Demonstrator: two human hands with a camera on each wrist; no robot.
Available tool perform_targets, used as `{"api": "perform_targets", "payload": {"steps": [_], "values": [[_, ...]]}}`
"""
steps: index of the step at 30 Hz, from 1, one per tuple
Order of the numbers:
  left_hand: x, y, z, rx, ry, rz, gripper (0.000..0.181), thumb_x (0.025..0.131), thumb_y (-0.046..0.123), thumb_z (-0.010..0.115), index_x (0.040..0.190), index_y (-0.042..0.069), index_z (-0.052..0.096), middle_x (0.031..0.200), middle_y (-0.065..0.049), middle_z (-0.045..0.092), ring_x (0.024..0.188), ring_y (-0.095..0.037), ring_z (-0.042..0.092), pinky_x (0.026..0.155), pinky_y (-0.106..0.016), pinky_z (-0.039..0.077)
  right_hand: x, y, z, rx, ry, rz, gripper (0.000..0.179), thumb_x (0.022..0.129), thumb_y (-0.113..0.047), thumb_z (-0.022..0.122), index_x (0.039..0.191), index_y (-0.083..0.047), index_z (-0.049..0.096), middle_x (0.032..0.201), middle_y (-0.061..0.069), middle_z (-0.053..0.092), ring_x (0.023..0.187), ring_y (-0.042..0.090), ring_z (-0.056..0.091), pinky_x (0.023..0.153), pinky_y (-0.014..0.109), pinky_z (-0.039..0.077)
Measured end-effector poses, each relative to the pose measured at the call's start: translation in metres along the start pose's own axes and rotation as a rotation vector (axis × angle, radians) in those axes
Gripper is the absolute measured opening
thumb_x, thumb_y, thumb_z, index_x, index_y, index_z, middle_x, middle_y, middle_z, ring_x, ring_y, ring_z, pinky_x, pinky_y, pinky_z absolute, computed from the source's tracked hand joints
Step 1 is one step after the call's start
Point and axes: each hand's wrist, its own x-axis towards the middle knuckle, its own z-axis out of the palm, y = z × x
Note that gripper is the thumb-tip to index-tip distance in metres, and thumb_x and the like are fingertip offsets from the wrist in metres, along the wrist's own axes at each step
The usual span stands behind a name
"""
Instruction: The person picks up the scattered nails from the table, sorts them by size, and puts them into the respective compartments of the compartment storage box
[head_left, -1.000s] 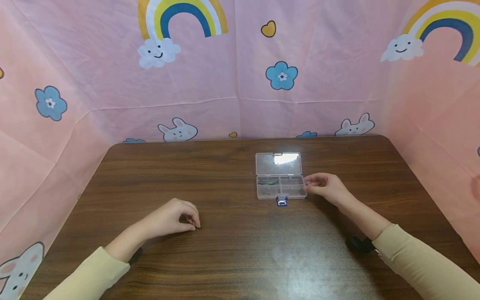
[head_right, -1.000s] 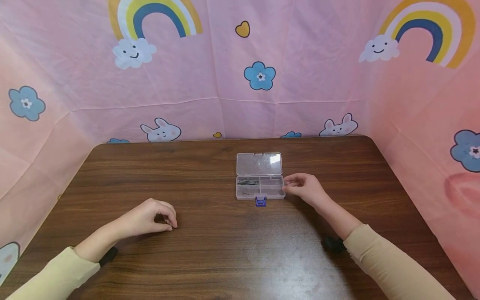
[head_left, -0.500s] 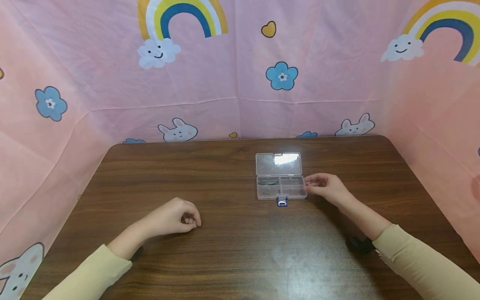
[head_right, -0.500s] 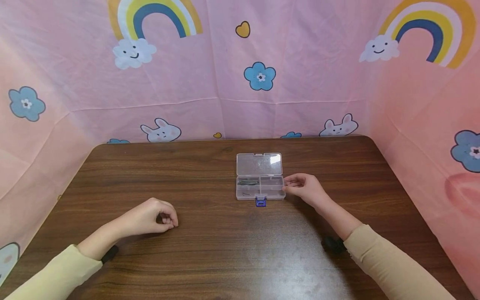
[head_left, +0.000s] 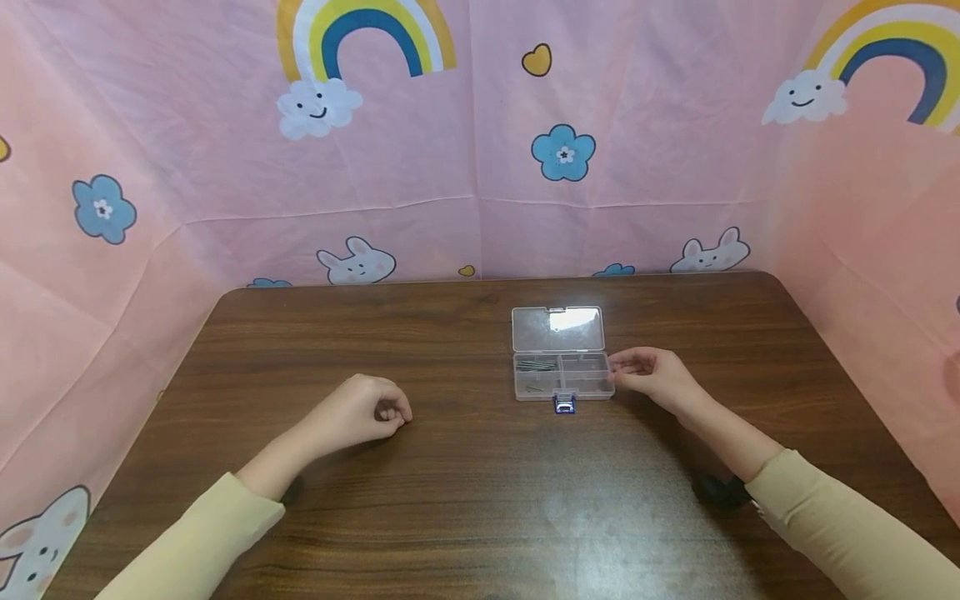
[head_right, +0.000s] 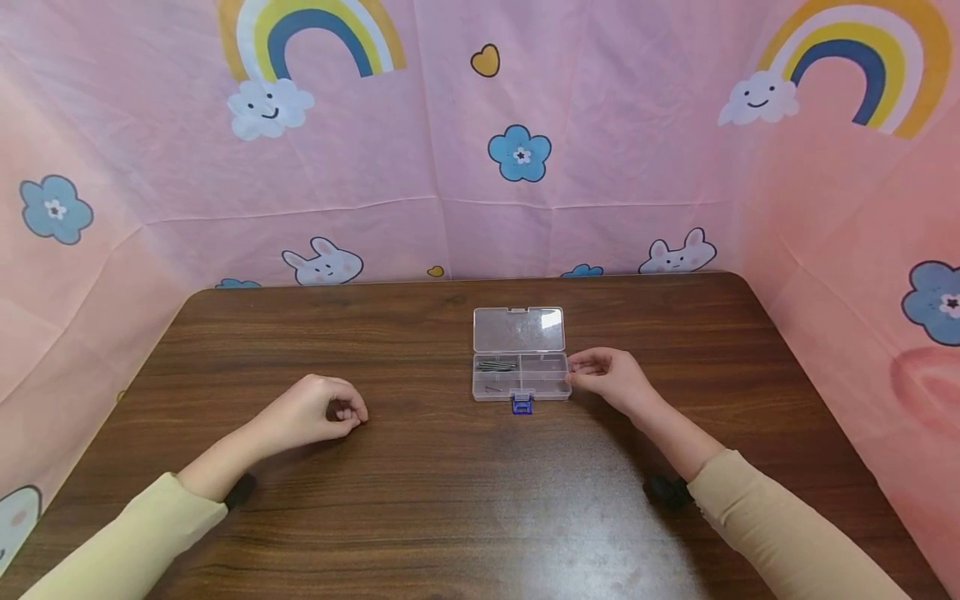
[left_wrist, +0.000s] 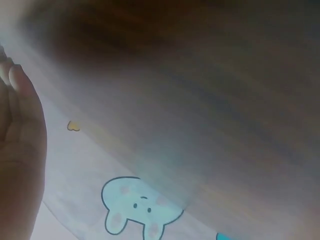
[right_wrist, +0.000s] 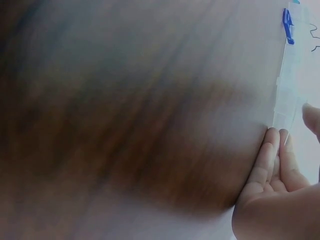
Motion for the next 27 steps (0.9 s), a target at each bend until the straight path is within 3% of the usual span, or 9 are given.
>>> {"api": "perform_targets", "payload": {"steps": [3,11,16,23,27], "values": [[0.007,0.004,0.001,-0.077,0.036,-0.051,0.016,0.089,-0.002,0.076,0.091,0.014,0.08,0.088,0.006,0.077,0.076,-0.001,0.061,0.069,-0.02,0.055,0.0,-0.001,0.0,0.003,-0.002,-0.001,0.043,0.1,-0.025,0.075,0.133,0.001,0.068,0.12,0.016,0.075,0.1,0.013,0.067,0.097,0.032,0.053],[0.032,0.021,0.005,-0.421,0.17,-0.233,0.01,0.09,0.002,0.076,0.099,0.002,0.081,0.107,-0.013,0.08,0.091,-0.013,0.07,0.08,-0.023,0.06,0.0,0.001,0.0,0.0,0.002,0.004,0.041,0.1,-0.024,0.074,0.133,0.001,0.068,0.12,0.015,0.075,0.099,0.012,0.067,0.097,0.03,0.053],[0.049,0.032,0.01,-0.59,0.183,-0.337,0.017,0.091,0.006,0.078,0.106,-0.003,0.079,0.117,-0.016,0.077,0.094,-0.014,0.074,0.082,-0.024,0.06,0.001,0.001,0.001,0.001,-0.002,0.002,0.042,0.1,-0.025,0.074,0.133,0.001,0.068,0.121,0.015,0.075,0.099,0.012,0.067,0.099,0.032,0.053],[0.068,0.043,0.019,-0.689,0.16,-0.35,0.021,0.094,0.009,0.078,0.111,-0.004,0.078,0.117,-0.014,0.078,0.096,-0.011,0.074,0.089,-0.027,0.058,-0.001,0.0,0.0,0.0,0.0,-0.002,0.044,0.1,-0.026,0.075,0.133,0.001,0.068,0.12,0.015,0.075,0.097,0.009,0.067,0.094,0.026,0.053],[0.08,0.048,0.024,-0.712,0.145,-0.344,0.021,0.094,0.01,0.078,0.111,-0.002,0.078,0.12,-0.012,0.077,0.097,-0.008,0.073,0.091,-0.027,0.057,-0.002,0.0,0.0,0.002,-0.003,-0.007,0.045,0.1,-0.026,0.075,0.134,0.002,0.067,0.121,0.017,0.075,0.099,0.01,0.067,0.096,0.03,0.054]]}}
